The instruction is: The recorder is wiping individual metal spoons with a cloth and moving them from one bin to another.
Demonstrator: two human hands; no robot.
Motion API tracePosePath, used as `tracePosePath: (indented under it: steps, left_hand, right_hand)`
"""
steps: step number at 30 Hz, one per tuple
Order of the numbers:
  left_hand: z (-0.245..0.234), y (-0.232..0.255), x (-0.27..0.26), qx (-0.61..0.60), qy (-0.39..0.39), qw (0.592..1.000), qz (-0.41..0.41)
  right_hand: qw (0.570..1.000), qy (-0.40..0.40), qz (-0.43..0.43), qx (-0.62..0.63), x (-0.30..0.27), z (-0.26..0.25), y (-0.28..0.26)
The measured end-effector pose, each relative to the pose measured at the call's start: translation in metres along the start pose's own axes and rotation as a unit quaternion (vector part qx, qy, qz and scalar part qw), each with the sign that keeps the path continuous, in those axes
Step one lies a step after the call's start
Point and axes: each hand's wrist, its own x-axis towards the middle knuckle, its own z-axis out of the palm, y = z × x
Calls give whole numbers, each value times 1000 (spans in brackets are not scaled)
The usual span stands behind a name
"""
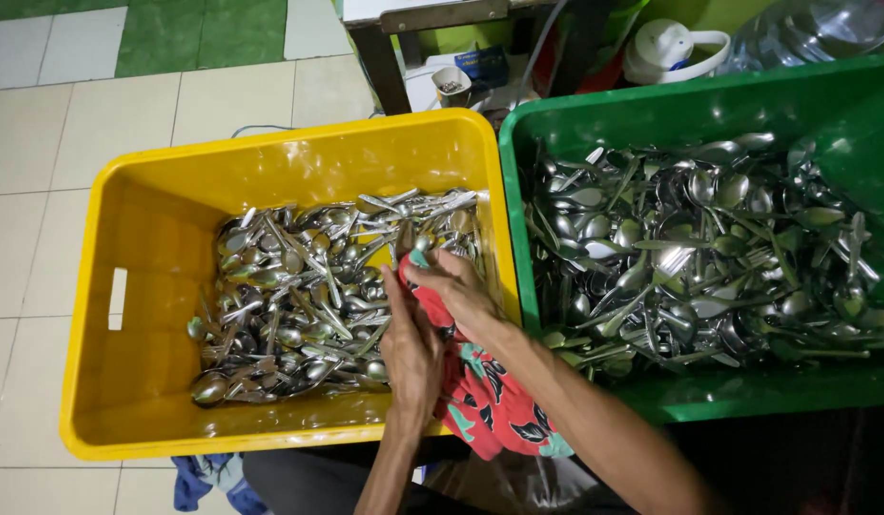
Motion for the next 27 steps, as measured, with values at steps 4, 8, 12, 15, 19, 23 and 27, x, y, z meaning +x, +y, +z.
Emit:
tracePosePath:
  steps: [4,8,12,15,19,23,27]
  left_hand:
    - [-23,7,9,44,-91,995,0]
    - [-34,-24,44,-46,-34,993,-101]
    - [-20,-24,76,-234,-24,965,-112]
    - [6,-74,91,-190,6,976,-103]
    - [-6,-83,104,-184,33,977,-99]
    - [-13,-106,117,-141,90,971,-171]
    - [-7,-148,132,-16,131,965,-227]
  right_hand:
    - [996,58,-30,-59,-3,1,1]
    - [995,-10,-38,-90,-10,0,4]
    - [983,-156,-8,-92,-21,12,-10]
    - [979,-163,32,-115,-3,-7,29]
    - [963,-224,50,-139,-19,2,10]
    - [924,-285,-66,-246,-22,-1,22]
    - [732,-245,-266,-577,-7,-7,76]
